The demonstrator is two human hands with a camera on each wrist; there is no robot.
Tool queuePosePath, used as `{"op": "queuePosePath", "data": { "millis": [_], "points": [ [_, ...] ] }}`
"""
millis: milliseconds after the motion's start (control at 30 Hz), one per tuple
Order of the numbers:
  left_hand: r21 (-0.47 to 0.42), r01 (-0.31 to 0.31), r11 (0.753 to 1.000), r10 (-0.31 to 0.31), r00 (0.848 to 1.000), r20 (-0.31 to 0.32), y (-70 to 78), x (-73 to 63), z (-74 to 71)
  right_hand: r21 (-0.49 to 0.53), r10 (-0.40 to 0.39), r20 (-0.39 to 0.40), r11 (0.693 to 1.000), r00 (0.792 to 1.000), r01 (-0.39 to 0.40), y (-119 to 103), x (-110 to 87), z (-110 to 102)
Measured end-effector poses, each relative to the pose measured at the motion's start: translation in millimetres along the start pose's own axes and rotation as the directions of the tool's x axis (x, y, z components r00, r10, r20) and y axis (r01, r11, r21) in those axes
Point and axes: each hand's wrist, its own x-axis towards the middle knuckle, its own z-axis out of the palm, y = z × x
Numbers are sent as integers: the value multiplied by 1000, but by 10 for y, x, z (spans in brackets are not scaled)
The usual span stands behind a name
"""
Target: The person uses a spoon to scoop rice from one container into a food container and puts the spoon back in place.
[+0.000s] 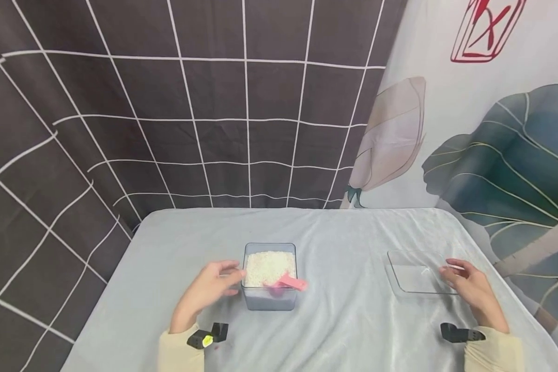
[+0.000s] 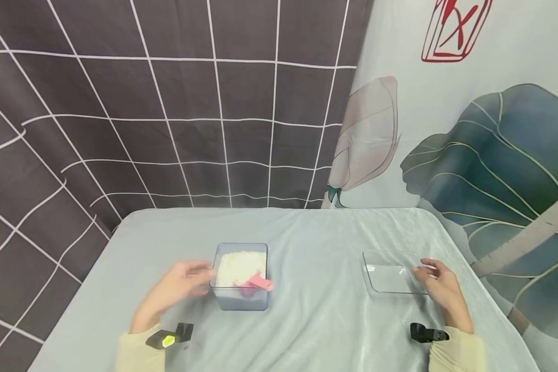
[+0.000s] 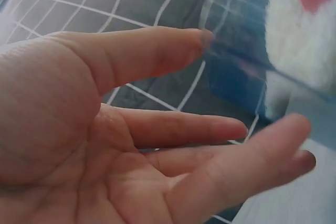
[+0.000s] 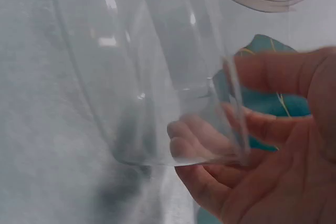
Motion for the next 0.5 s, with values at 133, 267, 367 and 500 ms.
{"op": "queuePosePath", "data": {
  "millis": [133,267,367,500],
  "points": [
    [15,-28,999,28,999,39,37,-21,16,41,86,-33,996,996,-85,-40,-48,55],
    [33,-33,999,32,999,39,40,-5,28,-5,119,-78,993,990,-120,-60,-75,79],
    [27,-25,999,24,999,30,33,18,32,-37,110,-98,993,989,-114,-84,-88,69],
    [28,-15,1000,15,1000,14,29,28,29,-33,110,-62,993,992,-112,-165,-87,83]
  ]
}}
